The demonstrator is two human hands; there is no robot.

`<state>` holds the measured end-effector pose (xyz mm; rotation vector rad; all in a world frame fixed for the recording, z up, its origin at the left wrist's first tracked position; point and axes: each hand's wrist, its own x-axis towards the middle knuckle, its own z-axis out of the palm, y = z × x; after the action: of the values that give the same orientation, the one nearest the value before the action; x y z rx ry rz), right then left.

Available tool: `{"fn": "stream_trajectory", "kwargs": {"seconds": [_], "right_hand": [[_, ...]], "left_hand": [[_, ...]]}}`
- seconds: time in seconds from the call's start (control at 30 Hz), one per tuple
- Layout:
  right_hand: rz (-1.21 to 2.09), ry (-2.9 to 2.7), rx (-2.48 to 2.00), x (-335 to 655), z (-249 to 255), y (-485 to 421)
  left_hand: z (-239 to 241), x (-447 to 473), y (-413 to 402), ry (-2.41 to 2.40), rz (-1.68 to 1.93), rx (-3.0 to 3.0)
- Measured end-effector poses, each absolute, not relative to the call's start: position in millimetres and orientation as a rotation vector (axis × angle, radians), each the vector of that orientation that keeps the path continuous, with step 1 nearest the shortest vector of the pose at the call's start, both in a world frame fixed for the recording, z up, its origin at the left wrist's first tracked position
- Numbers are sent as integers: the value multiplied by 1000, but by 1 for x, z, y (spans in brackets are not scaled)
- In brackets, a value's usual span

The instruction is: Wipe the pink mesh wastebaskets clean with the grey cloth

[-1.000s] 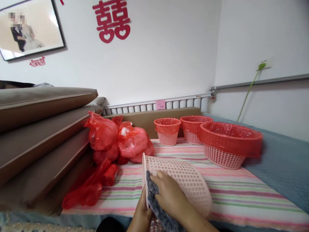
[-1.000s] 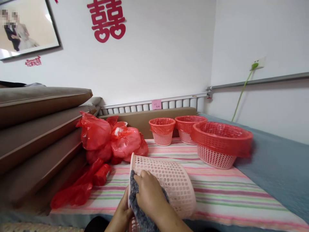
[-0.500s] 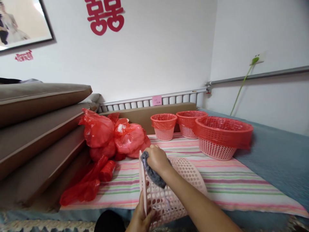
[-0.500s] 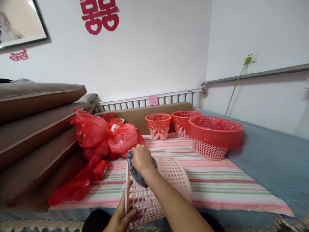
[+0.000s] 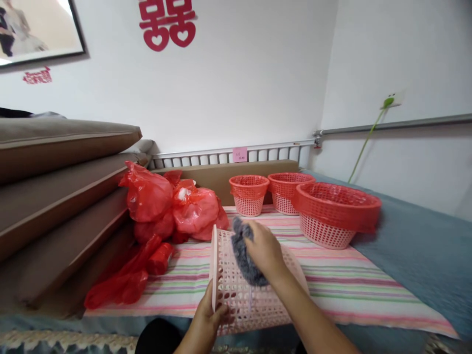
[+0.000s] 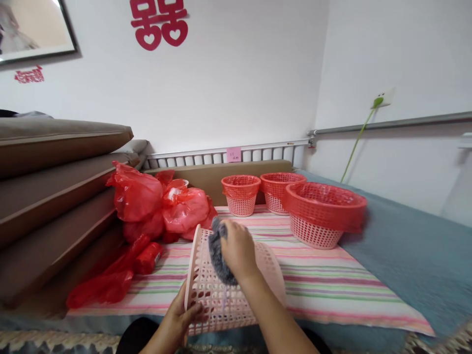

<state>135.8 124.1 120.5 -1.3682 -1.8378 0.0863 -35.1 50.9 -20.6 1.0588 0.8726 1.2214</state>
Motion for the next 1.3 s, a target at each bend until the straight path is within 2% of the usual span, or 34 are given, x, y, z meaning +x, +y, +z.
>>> {"fn": "stream_trajectory", "kwargs": {"seconds": [0.07, 0.17, 0.37, 0.57, 0.8, 1.0, 1.3], "right_hand": [[165, -1698, -1400, 140, 122, 130], [295, -1818, -1364, 128, 117, 134], [386, -1729, -1079, 118, 102, 130], [224, -1818, -1005, 134, 86, 116], [-116, -1836, -1117, 137, 82, 113], [3, -1917, -1163, 133, 89, 107], [143, -2252, -1350, 130, 68, 86]], "left_hand": [[-19, -36, 53, 885, 1220, 1047], [-20, -36, 55, 886, 1233, 1064], [-21, -39, 56, 845, 1226, 1094], [-32, -36, 59, 844, 1310, 1030], [-20, -37, 56, 848, 1271, 1076], [-19, -35, 59, 853, 1262, 1070], [-7, -32, 62, 866, 1257, 1079]]}}
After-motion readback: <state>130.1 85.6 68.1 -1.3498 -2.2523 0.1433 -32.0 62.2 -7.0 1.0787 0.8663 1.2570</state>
